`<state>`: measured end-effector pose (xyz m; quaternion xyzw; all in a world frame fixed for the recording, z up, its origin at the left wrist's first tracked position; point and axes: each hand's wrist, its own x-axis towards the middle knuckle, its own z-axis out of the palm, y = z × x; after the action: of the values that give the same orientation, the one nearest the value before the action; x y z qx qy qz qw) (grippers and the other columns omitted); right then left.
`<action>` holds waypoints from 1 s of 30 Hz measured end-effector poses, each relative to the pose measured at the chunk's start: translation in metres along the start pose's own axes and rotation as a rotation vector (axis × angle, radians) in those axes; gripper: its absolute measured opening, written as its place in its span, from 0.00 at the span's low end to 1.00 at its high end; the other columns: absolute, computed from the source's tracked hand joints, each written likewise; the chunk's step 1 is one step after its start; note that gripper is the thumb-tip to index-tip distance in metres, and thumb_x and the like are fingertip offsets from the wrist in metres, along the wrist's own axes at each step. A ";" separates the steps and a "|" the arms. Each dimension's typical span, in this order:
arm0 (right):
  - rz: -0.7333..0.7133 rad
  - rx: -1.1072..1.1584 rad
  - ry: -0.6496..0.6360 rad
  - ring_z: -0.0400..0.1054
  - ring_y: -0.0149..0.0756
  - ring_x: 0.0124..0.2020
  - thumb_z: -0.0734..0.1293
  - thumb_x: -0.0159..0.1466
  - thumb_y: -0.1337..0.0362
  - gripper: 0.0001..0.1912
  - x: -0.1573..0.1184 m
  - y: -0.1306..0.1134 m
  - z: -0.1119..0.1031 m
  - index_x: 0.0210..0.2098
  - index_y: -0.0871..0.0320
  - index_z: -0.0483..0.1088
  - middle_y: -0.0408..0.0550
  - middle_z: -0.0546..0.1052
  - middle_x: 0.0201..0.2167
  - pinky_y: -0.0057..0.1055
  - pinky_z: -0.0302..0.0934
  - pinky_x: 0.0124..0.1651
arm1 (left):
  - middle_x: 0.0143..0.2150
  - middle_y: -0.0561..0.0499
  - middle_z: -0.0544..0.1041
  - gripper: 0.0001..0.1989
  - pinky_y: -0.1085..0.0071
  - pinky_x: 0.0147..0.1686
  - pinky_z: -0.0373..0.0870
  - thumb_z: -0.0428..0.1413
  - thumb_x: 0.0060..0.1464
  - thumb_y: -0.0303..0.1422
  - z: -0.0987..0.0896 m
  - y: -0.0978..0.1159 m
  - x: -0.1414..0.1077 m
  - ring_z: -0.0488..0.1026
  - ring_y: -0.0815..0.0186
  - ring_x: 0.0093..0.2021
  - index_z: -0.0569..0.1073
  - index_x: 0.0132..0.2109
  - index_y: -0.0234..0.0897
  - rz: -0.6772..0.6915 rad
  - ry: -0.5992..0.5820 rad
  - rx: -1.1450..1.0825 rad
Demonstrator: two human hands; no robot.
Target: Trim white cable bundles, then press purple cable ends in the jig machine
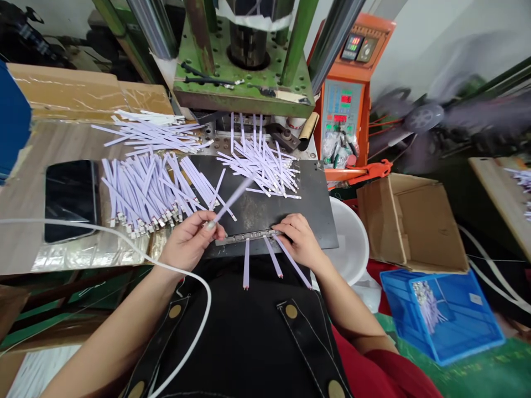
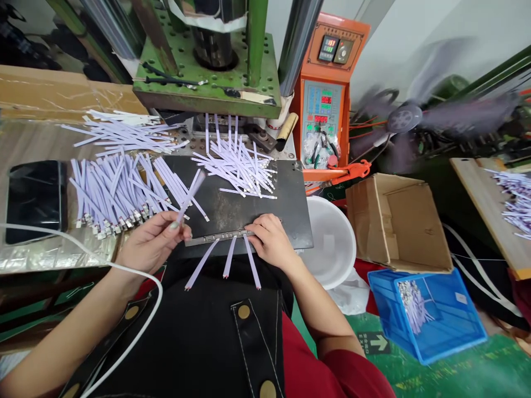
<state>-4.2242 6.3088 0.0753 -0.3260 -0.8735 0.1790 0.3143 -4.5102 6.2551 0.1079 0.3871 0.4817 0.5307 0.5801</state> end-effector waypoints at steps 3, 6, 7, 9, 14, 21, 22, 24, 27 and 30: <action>0.002 -0.004 0.000 0.67 0.43 0.43 0.65 0.70 0.65 0.07 0.001 0.000 0.000 0.46 0.58 0.74 0.53 0.74 0.38 0.40 0.64 0.46 | 0.32 0.52 0.75 0.13 0.70 0.37 0.75 0.71 0.48 0.38 0.007 0.001 -0.001 0.76 0.65 0.35 0.78 0.38 0.39 -0.031 0.073 -0.198; 0.005 -0.010 0.001 0.67 0.43 0.43 0.65 0.70 0.65 0.07 0.001 0.000 0.000 0.46 0.58 0.74 0.53 0.74 0.38 0.40 0.64 0.45 | 0.32 0.52 0.74 0.15 0.73 0.34 0.75 0.72 0.47 0.37 0.010 0.002 -0.002 0.74 0.68 0.33 0.81 0.42 0.39 -0.025 0.081 -0.251; 0.004 -0.012 0.001 0.67 0.43 0.43 0.65 0.70 0.65 0.07 0.001 0.000 0.000 0.45 0.58 0.74 0.53 0.74 0.38 0.40 0.65 0.45 | 0.32 0.52 0.74 0.14 0.74 0.33 0.74 0.72 0.48 0.37 0.009 0.002 -0.002 0.74 0.69 0.33 0.81 0.42 0.40 -0.002 0.078 -0.247; 0.003 -0.014 0.000 0.67 0.42 0.43 0.65 0.70 0.65 0.07 0.000 -0.001 0.000 0.45 0.58 0.74 0.53 0.74 0.38 0.41 0.65 0.45 | 0.33 0.51 0.76 0.08 0.73 0.34 0.75 0.68 0.53 0.36 0.008 -0.001 -0.003 0.75 0.68 0.34 0.81 0.40 0.42 0.107 0.049 -0.142; 0.038 -0.012 -0.012 0.67 0.42 0.44 0.64 0.70 0.64 0.08 -0.002 -0.001 0.001 0.45 0.56 0.74 0.53 0.74 0.38 0.42 0.65 0.46 | 0.39 0.49 0.82 0.07 0.67 0.46 0.77 0.59 0.60 0.23 0.006 -0.017 -0.006 0.80 0.63 0.44 0.79 0.40 0.40 0.587 -0.170 0.611; -0.002 -0.063 0.031 0.66 0.42 0.44 0.64 0.70 0.66 0.08 -0.003 -0.004 0.001 0.46 0.58 0.74 0.53 0.75 0.38 0.41 0.66 0.45 | 0.41 0.50 0.82 0.04 0.71 0.41 0.76 0.55 0.63 0.25 0.009 -0.014 -0.008 0.82 0.64 0.39 0.71 0.42 0.39 0.706 -0.206 1.131; -0.008 -0.073 0.032 0.66 0.42 0.43 0.64 0.70 0.66 0.08 -0.002 -0.005 0.001 0.46 0.58 0.74 0.53 0.75 0.38 0.40 0.66 0.45 | 0.40 0.51 0.82 0.04 0.70 0.38 0.76 0.54 0.63 0.26 0.011 -0.010 -0.007 0.81 0.64 0.36 0.72 0.42 0.40 0.686 -0.242 1.195; -0.005 -0.088 0.023 0.67 0.42 0.43 0.64 0.70 0.66 0.08 -0.002 -0.005 0.001 0.46 0.58 0.74 0.53 0.75 0.38 0.41 0.66 0.45 | 0.36 0.51 0.82 0.07 0.69 0.32 0.75 0.51 0.64 0.26 0.015 -0.002 -0.005 0.80 0.63 0.31 0.73 0.42 0.40 0.635 -0.282 1.306; 0.012 -0.081 -0.010 0.67 0.43 0.43 0.64 0.70 0.66 0.08 0.000 -0.005 0.001 0.45 0.58 0.74 0.53 0.75 0.38 0.42 0.67 0.45 | 0.34 0.48 0.82 0.09 0.66 0.30 0.75 0.50 0.64 0.26 0.018 0.002 -0.002 0.80 0.59 0.30 0.76 0.42 0.39 0.625 -0.313 1.332; 0.034 -0.036 -0.092 0.68 0.45 0.43 0.65 0.69 0.65 0.09 0.005 -0.004 -0.010 0.46 0.57 0.74 0.54 0.76 0.39 0.46 0.68 0.45 | 0.41 0.48 0.84 0.11 0.65 0.38 0.80 0.53 0.64 0.27 0.008 0.000 0.001 0.82 0.58 0.37 0.79 0.48 0.42 0.665 -0.373 1.178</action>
<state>-4.2223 6.3107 0.0866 -0.3377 -0.8844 0.1834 0.2650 -4.5026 6.2568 0.1091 0.8485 0.4374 0.2553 0.1535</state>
